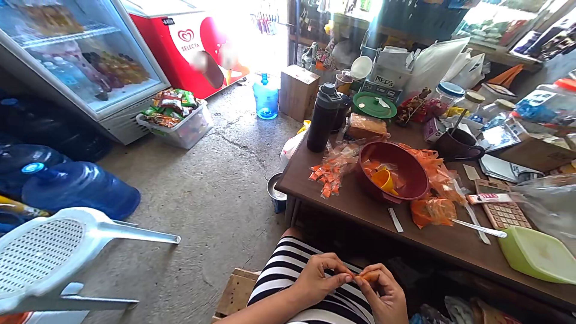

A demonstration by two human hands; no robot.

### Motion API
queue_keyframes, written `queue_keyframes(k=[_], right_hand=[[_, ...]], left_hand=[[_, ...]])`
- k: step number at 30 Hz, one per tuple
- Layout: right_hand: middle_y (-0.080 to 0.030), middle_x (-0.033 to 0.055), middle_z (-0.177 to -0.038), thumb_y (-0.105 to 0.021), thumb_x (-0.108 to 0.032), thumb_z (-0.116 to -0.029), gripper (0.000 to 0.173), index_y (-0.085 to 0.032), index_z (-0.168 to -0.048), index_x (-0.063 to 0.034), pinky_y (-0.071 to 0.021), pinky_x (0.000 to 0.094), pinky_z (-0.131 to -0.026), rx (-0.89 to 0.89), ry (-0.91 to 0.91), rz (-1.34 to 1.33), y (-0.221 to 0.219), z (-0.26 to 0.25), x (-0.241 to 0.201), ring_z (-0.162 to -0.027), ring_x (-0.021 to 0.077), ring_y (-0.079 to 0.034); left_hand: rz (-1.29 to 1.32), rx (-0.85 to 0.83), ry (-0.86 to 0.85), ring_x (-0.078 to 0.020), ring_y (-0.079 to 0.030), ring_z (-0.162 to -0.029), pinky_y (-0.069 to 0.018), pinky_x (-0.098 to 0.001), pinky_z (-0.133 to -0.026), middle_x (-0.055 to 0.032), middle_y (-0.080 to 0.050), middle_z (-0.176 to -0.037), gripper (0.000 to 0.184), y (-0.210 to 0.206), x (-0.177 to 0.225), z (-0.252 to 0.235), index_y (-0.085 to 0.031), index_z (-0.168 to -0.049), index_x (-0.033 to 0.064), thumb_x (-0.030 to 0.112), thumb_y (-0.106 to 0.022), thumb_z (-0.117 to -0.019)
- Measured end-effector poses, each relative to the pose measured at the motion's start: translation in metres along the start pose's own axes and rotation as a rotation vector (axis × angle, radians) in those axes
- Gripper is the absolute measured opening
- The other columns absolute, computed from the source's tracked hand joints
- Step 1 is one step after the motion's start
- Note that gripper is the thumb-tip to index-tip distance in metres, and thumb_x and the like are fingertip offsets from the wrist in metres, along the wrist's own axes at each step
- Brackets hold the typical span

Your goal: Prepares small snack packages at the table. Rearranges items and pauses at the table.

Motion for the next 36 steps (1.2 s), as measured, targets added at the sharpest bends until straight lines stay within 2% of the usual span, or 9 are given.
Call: queue_keyframes(k=[6,9,14,20,22,24,27,31,36], right_hand=[[-0.069,0.0022,-0.113,-0.062,-0.017,-0.1012,0.020,-0.075,-0.098,-0.0039,-0.0537,0.0088,-0.071,-0.100,0.098,0.068,-0.003,0.000,-0.002,-0.085,-0.0058,-0.063],[-0.067,0.0019,-0.117,-0.058,-0.011,-0.1021,0.020,-0.076,-0.108,-0.0063,-0.0524,0.0084,-0.069,-0.125,0.124,0.069,-0.004,-0.001,-0.003,-0.085,-0.0059,-0.062],[-0.071,-0.0031,-0.102,-0.076,-0.016,-0.0904,0.008,-0.078,-0.092,-0.0088,-0.0536,0.0084,-0.068,-0.021,0.131,0.066,0.002,0.001,-0.005,-0.078,-0.0062,-0.062],[-0.069,-0.0060,-0.095,-0.079,-0.022,-0.0861,0.012,-0.076,-0.084,-0.0107,-0.0469,0.0052,-0.059,0.039,0.131,0.093,0.002,0.004,-0.002,-0.068,-0.0093,-0.055],[-0.070,-0.0053,-0.101,-0.074,-0.024,-0.0926,0.013,-0.077,-0.089,-0.0118,-0.0522,0.0069,-0.066,0.001,0.145,0.089,0.000,0.002,-0.003,-0.077,-0.0071,-0.061],[-0.071,-0.0022,-0.113,-0.064,-0.023,-0.1010,0.018,-0.078,-0.101,-0.0111,-0.0559,0.0109,-0.078,-0.093,0.155,0.083,-0.004,0.001,-0.004,-0.091,-0.0032,-0.066],[-0.067,0.0018,-0.120,-0.055,-0.017,-0.1048,0.024,-0.075,-0.114,-0.0073,-0.0533,0.0097,-0.072,-0.172,0.134,0.043,-0.010,0.002,-0.005,-0.086,-0.0048,-0.062],[-0.071,-0.0003,-0.108,-0.069,-0.014,-0.0964,0.013,-0.078,-0.101,-0.0056,-0.0539,0.0092,-0.072,-0.086,0.100,0.025,-0.005,0.005,-0.008,-0.082,-0.0054,-0.063],[-0.068,-0.0061,-0.096,-0.080,-0.018,-0.0870,0.010,-0.075,-0.086,-0.0094,-0.0470,0.0058,-0.060,-0.010,0.057,0.013,0.000,0.005,-0.006,-0.069,-0.0089,-0.055]], left_hand=[[-0.018,0.003,0.018,-0.0020,-0.065,-0.096,-0.0528,-0.0191,-0.088,-0.0051,-0.072,-0.094,0.015,-0.001,-0.001,0.001,-0.075,-0.092,-0.0047,0.010,-0.071,-0.0947],[-0.030,0.009,0.024,-0.0028,-0.066,-0.097,-0.0529,-0.0198,-0.089,-0.0058,-0.072,-0.095,0.016,-0.001,0.001,0.001,-0.075,-0.093,-0.0049,0.010,-0.071,-0.0949],[-0.019,-0.020,-0.026,-0.0035,-0.066,-0.096,-0.0525,-0.0195,-0.089,-0.0071,-0.073,-0.094,0.015,-0.004,0.002,0.000,-0.074,-0.092,-0.0057,0.008,-0.070,-0.0945],[-0.011,-0.035,-0.028,-0.0031,-0.066,-0.096,-0.0530,-0.0193,-0.089,-0.0070,-0.072,-0.095,0.015,-0.003,0.003,0.003,-0.074,-0.093,-0.0059,0.008,-0.070,-0.0950],[-0.002,-0.024,-0.029,-0.0031,-0.066,-0.096,-0.0534,-0.0196,-0.089,-0.0064,-0.072,-0.095,0.015,-0.003,0.001,0.003,-0.074,-0.093,-0.0054,0.009,-0.070,-0.0953],[-0.004,-0.013,-0.033,-0.0028,-0.066,-0.096,-0.0535,-0.0195,-0.089,-0.0062,-0.072,-0.095,0.015,-0.002,0.002,0.004,-0.074,-0.092,-0.0053,0.009,-0.070,-0.0953],[-0.022,-0.017,-0.036,-0.0027,-0.066,-0.097,-0.0533,-0.0197,-0.090,-0.0064,-0.072,-0.095,0.015,-0.003,0.003,0.006,-0.072,-0.091,-0.0061,0.008,-0.069,-0.0952],[-0.036,-0.028,-0.018,-0.0029,-0.066,-0.096,-0.0534,-0.0192,-0.089,-0.0070,-0.072,-0.095,0.016,-0.003,0.004,0.008,-0.073,-0.092,-0.0063,0.008,-0.069,-0.0956],[-0.040,-0.050,-0.016,-0.0018,-0.066,-0.095,-0.0531,-0.0174,-0.088,-0.0065,-0.072,-0.094,0.014,-0.005,0.006,0.006,-0.074,-0.093,-0.0060,0.007,-0.069,-0.0946]])
Point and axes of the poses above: each hand's wrist, its own z-axis away from the middle knuckle, its own y-axis out of the back of the hand, x = y × z, the point moved 5 cm from there along -z, towards the middle knuckle
